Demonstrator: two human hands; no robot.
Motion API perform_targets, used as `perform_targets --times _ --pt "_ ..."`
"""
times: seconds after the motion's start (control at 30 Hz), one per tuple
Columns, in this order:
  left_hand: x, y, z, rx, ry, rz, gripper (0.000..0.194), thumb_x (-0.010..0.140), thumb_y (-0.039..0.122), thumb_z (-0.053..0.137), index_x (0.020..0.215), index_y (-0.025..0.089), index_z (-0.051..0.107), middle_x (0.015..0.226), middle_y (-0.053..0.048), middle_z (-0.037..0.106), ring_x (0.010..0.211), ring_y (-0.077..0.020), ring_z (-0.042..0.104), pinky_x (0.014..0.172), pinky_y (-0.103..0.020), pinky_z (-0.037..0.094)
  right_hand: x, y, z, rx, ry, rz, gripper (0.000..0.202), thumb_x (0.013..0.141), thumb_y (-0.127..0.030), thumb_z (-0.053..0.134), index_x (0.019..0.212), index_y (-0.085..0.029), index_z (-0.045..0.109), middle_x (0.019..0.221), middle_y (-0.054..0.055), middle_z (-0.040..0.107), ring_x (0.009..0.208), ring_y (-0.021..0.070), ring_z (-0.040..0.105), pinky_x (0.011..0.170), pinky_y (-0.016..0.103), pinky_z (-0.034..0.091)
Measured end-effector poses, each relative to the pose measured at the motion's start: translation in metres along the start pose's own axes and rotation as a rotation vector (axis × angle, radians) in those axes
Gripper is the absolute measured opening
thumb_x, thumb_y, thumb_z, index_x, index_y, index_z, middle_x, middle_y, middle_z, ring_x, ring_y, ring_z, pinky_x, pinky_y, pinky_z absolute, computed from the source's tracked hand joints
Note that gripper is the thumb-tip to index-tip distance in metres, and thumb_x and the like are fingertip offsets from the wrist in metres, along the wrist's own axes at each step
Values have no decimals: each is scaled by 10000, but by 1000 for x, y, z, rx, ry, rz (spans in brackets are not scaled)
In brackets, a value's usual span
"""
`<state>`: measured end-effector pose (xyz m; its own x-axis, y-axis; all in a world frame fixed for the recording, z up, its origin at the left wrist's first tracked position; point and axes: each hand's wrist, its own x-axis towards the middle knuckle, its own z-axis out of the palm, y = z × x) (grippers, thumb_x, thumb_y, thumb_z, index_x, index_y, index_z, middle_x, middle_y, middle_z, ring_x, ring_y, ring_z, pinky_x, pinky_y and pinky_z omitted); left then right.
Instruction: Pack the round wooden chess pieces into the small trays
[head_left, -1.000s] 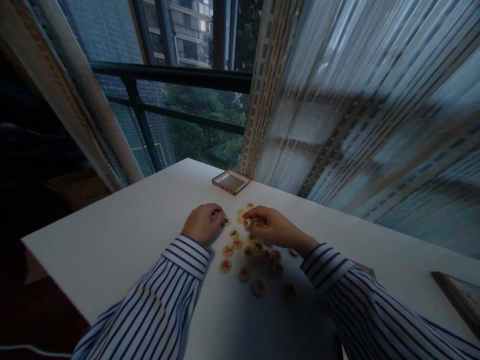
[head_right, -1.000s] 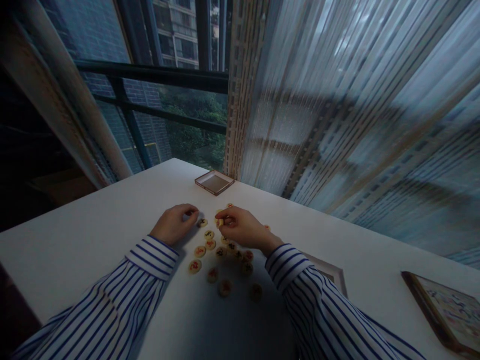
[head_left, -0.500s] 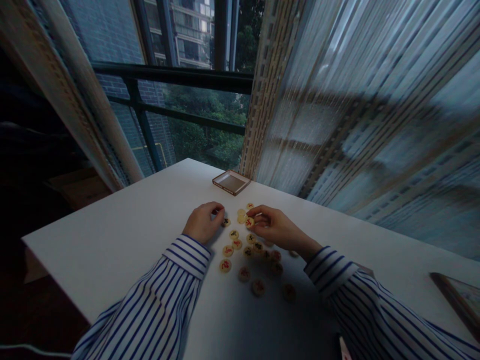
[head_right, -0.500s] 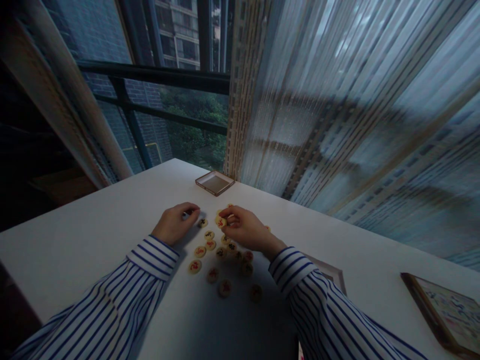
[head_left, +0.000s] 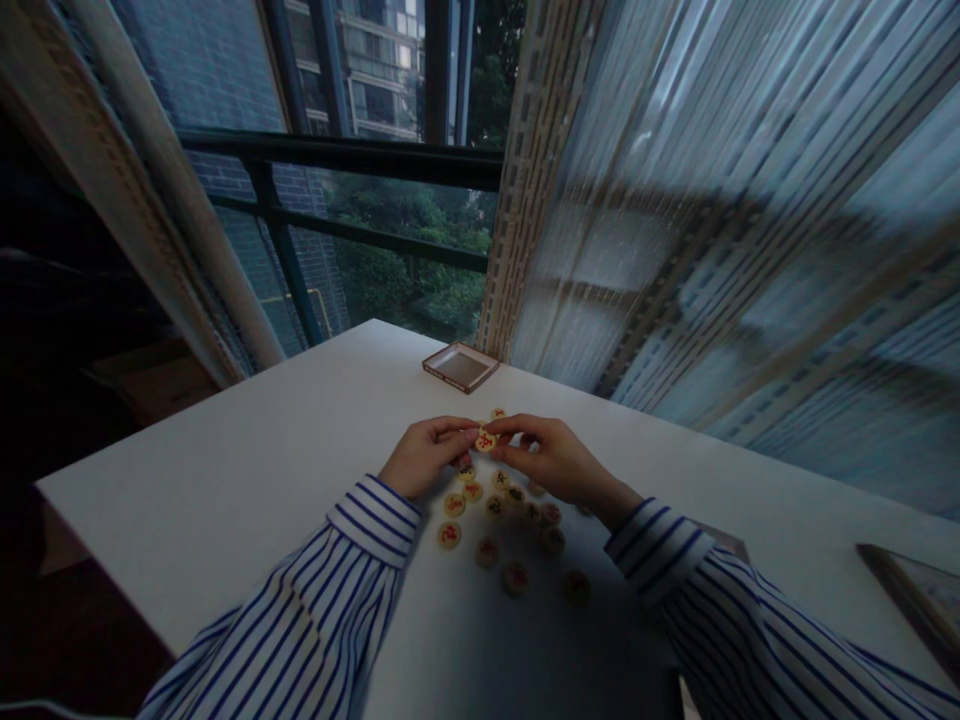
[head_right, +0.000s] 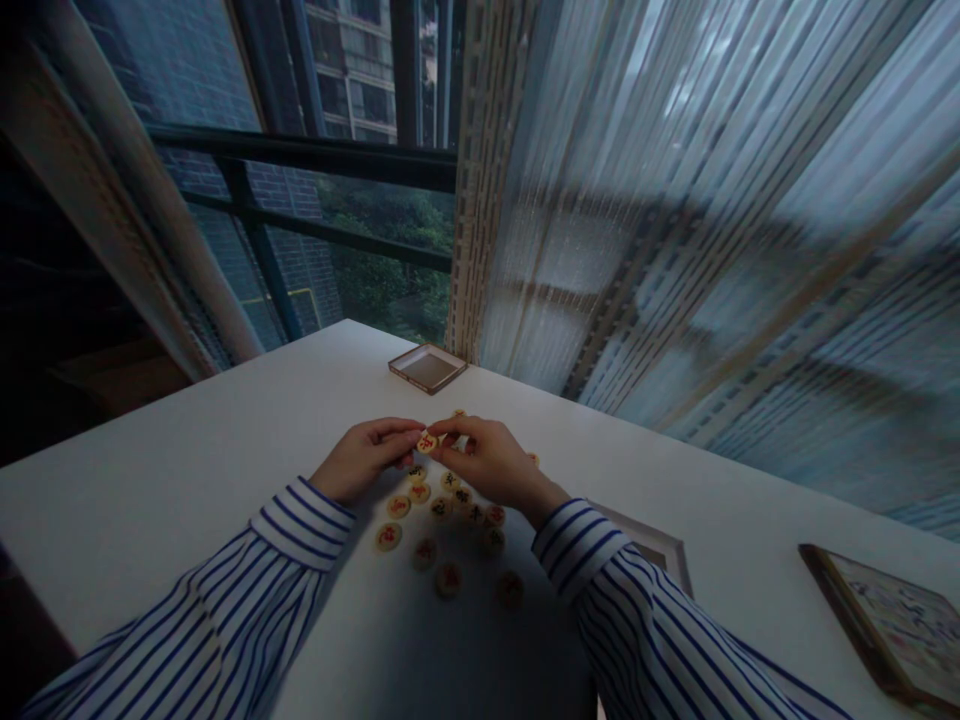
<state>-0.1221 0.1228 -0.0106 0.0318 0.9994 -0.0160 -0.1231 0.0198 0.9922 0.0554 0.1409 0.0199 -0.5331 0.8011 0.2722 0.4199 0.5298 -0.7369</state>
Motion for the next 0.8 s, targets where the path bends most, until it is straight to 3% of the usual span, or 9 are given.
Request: perform_targets --times 0.2,0.43,0.67,0.8 --pt "-3 -1 -1 -120 -59 -13 473 553 326 770 971 125 679 610 11 629 519 -72 510 554 -219 421 -2 -2 -2 20 34 67 257 741 -330 615 945 -185 675 768 10 650 562 96 501 546 231 429" --pt "-8 1 1 -53 -111 42 447 578 325 755 975 130 692 828 -70 703 616 -111 556 626 -267 451 -5 0 -6 148 39 20 196 780 -317 577 889 -203 693 856 29 696 780 159 612 723 285 482" --pt "-7 0 3 -77 -124 77 388 567 304 768 910 140 689 884 -85 719 720 -157 627 675 -287 482 -9 -10 -5 59 30 9 255 745 -334 633 958 -198 667 780 11 669 635 113 570 574 228 451" --pt "-8 0 4 -103 -144 89 353 561 282 774 872 143 684 852 -67 721 697 -142 628 654 -267 483 -12 -12 -4 -2 55 -61 243 760 -341 626 955 -198 659 784 9 657 658 112 565 611 233 448"
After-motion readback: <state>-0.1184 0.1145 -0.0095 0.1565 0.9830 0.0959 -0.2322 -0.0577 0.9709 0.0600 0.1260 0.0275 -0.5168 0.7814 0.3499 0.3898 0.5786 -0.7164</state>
